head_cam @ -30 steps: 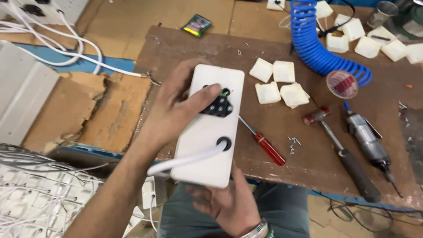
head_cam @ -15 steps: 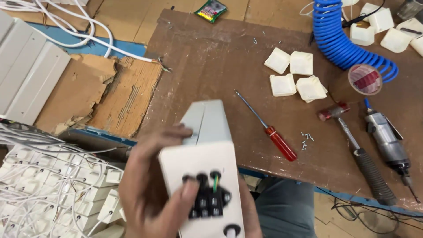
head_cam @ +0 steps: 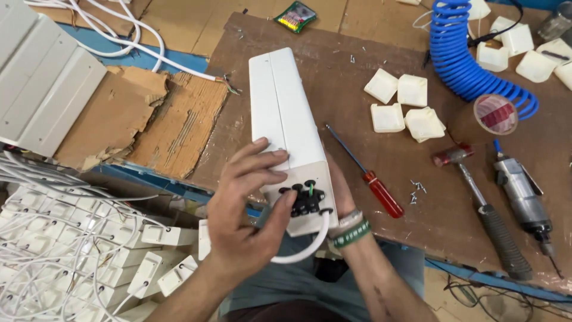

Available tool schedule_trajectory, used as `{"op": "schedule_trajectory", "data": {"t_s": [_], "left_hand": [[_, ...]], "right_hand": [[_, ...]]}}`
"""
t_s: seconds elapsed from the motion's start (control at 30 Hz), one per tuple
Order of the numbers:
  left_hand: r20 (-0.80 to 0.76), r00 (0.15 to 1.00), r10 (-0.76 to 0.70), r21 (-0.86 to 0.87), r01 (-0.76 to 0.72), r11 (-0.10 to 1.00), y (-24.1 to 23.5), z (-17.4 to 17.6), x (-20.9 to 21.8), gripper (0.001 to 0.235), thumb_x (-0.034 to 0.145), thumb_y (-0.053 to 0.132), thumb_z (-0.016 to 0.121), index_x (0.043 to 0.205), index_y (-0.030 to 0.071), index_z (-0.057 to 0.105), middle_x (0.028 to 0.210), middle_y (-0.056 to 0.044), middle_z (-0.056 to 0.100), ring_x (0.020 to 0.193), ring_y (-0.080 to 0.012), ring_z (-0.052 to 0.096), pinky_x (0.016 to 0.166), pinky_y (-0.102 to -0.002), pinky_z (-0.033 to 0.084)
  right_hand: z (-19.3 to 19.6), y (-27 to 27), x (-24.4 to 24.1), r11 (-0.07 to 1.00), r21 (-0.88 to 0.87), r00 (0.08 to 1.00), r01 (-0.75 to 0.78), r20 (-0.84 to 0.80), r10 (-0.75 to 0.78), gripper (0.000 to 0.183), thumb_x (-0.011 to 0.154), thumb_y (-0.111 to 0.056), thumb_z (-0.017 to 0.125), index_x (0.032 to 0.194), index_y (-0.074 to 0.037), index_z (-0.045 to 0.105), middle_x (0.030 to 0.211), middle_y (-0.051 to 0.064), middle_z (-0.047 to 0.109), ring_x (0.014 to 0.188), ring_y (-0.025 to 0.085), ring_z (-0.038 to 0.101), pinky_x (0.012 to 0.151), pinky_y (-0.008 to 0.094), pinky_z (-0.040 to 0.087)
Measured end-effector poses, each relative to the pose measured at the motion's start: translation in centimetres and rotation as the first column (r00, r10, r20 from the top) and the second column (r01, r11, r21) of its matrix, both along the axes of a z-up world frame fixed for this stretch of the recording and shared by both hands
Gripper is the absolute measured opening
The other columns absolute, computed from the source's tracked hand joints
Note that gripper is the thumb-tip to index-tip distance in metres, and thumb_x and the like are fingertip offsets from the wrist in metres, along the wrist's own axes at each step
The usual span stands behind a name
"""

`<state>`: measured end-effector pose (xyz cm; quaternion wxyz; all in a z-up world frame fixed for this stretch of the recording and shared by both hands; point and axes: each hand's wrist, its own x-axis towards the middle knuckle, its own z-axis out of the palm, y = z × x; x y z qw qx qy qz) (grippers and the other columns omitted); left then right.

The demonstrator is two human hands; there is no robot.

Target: The person takes a white plastic enclosure from a stack, places it on the workbench, and uses a screwdriver to drive screws into its end cap while holding the cap in place. They handle small white plastic end pieces and continue fastening screws on the enclosure.

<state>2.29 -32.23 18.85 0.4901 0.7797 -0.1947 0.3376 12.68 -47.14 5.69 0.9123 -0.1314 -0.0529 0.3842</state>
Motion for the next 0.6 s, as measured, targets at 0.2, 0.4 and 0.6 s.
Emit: {"op": "schedule_trajectory", "data": {"t_s": [0.2,0.4,0.6], "left_hand": [[0.006,1.000,-0.027,0.061,0.027,0.998,-0.8,-2.1,3.1,0.033,0.084,0.000,0.083,0.110,0.004,0.063,0.121,-0.012,0.073,0.128,-0.0298,0.065,0.117,-0.048,0.049],[0.108,0.986,-0.127,0.213,0.102,0.972,-2.8,-4.3,2.7,0.028,0.084,0.002,0.087,0.104,0.008,0.070,0.118,-0.007,0.074,0.129,-0.0331,0.064,0.111,-0.044,0.052],[0.174,0.979,-0.110,0.272,0.060,0.960,-3.1,-6.0,3.6,0.030,0.080,0.007,0.090,0.104,0.010,0.071,0.119,-0.003,0.071,0.126,-0.0329,0.062,0.112,-0.046,0.051]], "right_hand": [[-1.9,-2.7,1.1,0.973,-0.199,0.989,0.115,0.119,-0.093,0.058,0.104,-0.034,0.047,0.150,0.002,0.046,0.138,0.020,0.062,0.121,0.031,0.065,0.101,0.045,0.056],[4.6,-5.1,-1.5,0.725,-0.457,0.843,0.515,0.424,-0.332,0.051,0.105,-0.028,0.050,0.145,0.004,0.050,0.132,0.015,0.066,0.114,0.023,0.067,0.095,0.037,0.057],[2.9,-6.3,-0.5,0.617,-0.507,0.783,0.602,0.524,-0.334,0.042,0.111,-0.025,0.049,0.139,0.004,0.059,0.121,0.012,0.070,0.106,0.017,0.066,0.090,0.032,0.055]]}}
